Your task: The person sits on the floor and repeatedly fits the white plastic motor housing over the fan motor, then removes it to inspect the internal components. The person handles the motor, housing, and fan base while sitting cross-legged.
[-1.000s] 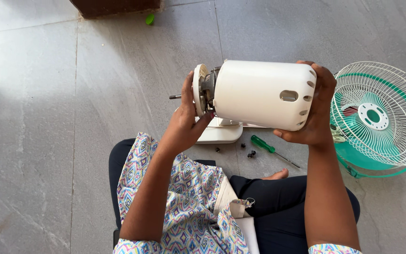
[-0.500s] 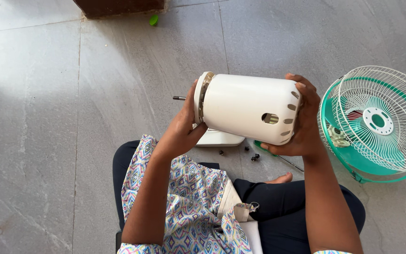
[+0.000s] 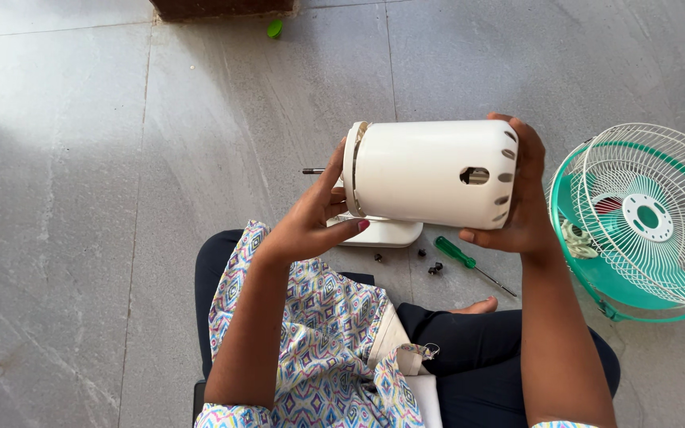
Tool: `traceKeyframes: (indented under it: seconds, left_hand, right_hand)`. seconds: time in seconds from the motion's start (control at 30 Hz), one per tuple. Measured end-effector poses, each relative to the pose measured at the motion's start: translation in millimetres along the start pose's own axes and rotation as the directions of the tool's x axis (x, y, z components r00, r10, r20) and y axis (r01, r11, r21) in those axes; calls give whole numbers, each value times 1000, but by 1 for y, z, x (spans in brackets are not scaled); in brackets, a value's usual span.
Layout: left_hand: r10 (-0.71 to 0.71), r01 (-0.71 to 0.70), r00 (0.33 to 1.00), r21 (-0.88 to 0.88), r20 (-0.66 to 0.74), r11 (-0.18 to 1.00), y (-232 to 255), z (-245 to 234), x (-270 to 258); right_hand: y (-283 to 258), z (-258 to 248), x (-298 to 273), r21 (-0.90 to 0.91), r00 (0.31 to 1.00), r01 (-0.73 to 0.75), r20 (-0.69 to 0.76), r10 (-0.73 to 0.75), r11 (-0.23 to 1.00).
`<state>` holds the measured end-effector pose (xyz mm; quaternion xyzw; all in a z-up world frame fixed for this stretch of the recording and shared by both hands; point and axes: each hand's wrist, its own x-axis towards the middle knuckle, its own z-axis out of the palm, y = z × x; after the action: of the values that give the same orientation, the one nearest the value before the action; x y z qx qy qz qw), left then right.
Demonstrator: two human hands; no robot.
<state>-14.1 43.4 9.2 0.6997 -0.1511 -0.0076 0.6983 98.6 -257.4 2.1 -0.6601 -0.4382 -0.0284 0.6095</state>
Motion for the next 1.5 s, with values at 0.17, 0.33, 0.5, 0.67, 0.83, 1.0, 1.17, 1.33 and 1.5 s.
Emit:
traceKeyframes:
  seconds: [0.17,0.33,0.5,0.67,0.83,1.0,1.17,1.33,1.5]
  left_hand:
    - [-17,18,1000,73,-17,997,1,5,3]
    - [33,-24,998,189,-48,982,2,14,5]
    - [84,-43,991,356,-101,933,5,22,6]
    - [119,-19,973,449,-196,893,8,31,9]
    - [82,47,963,461,-256,886,10,35,13]
    - [106,25,958,444,-268,896,8,36,11]
    - [31,89,957,392,-289,915,1,35,11]
    - [60,-5,974,240,-220,971,-2,24,8]
    - [16,-2,986,87,-166,996,-8,13,6]
  right_hand:
    - [10,1,2,51,1000,-5,8,4,999]
    - [17,5,-1,72,1000,-21,-16,22,997]
    - [23,10,-3,49,998,-17,-62,20,999]
    - [27,11,-2,11,997,-23,-72,24,1000]
    - [28,8,5,39,997,-48,-51,50,998]
    - [23,4,8,13,998,-58,-8,58,998]
    - [16,-3,14,31,997,-54,60,52,998]
    - [7,-6,15,54,992,-118,47,115,992]
    - [4,-2,14,59,989,-149,24,148,987]
